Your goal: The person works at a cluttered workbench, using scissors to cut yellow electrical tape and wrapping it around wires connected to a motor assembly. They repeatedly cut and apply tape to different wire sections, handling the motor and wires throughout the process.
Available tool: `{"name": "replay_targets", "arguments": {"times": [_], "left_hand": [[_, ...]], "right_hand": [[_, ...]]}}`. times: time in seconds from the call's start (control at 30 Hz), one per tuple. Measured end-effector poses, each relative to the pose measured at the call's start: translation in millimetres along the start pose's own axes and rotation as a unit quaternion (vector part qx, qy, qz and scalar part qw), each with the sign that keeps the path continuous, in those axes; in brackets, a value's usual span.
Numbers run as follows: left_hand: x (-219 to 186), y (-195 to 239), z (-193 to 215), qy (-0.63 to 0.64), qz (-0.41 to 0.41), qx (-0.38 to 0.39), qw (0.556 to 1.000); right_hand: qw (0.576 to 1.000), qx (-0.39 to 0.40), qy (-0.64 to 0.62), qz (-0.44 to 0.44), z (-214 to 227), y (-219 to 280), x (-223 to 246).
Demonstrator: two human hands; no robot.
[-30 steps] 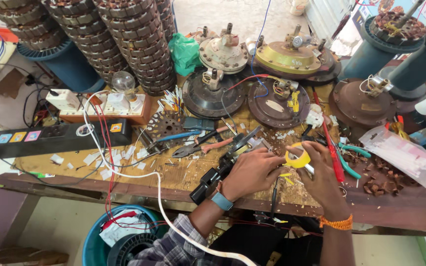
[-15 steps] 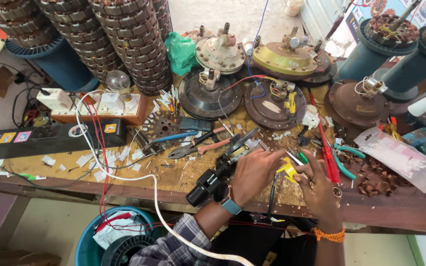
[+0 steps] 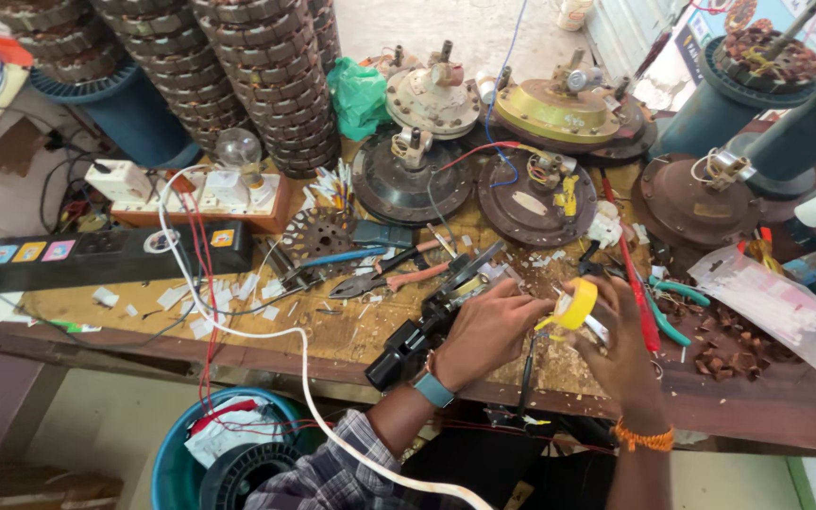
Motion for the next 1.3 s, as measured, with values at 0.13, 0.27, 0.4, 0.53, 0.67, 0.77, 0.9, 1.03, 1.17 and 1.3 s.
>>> {"name": "replay_targets", "arguments": {"times": [0.13, 0.27, 0.4, 0.53, 0.67, 0.77, 0.9, 1.03, 1.17, 1.3], "left_hand": [[2, -2, 5, 0.035, 0.064, 0.030, 0.997], [8, -7, 0, 0.046, 0.092, 0.046, 0.994], [10, -3, -5, 0.041, 0.062, 0.031, 0.997], [9, 2, -8, 0.013, 0.097, -0.004, 0.995], [11, -3, -8, 0.017, 0.124, -0.036, 0.991], [14, -4, -11, 0.019, 0.158, -0.037, 0.987], [12, -9, -9, -0.006, 0.177, -0.053, 0.983], [5, -5, -8, 0.012, 0.105, -0.018, 0.994], [-5, 3, 0, -0.002, 0.010, 0.007, 1.000], [4, -3, -3, 0.065, 0.090, 0.035, 0.993]], "right_hand": [[0.973, 0.005, 0.229, -0.020, 8, -17, 29], [0.909, 0.030, 0.413, 0.037, 6, -22, 50], [0.904, 0.055, 0.423, 0.026, -4, -23, 40], [0.959, 0.016, 0.282, 0.009, -6, -13, 33], [0.979, -0.021, 0.198, -0.031, -3, 10, 15], [0.984, -0.030, 0.174, -0.029, -1, 21, 4], [0.992, -0.034, -0.054, -0.106, -1, 23, -14], [0.999, -0.013, 0.045, -0.021, 2, 11, 6], [0.966, 0.021, 0.253, 0.047, 5, -15, 30], [0.925, 0.024, 0.362, 0.111, 7, -28, 52]]}}
Point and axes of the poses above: each hand's wrist, its own y-axis away from the middle knuckle, its own z-axis out of the back of the hand, x = y × z, the point moved 7 cm from there along -y, towards the middle knuckle, and after that the axes turned 2 degrees about -z, right-handed, at the moved point
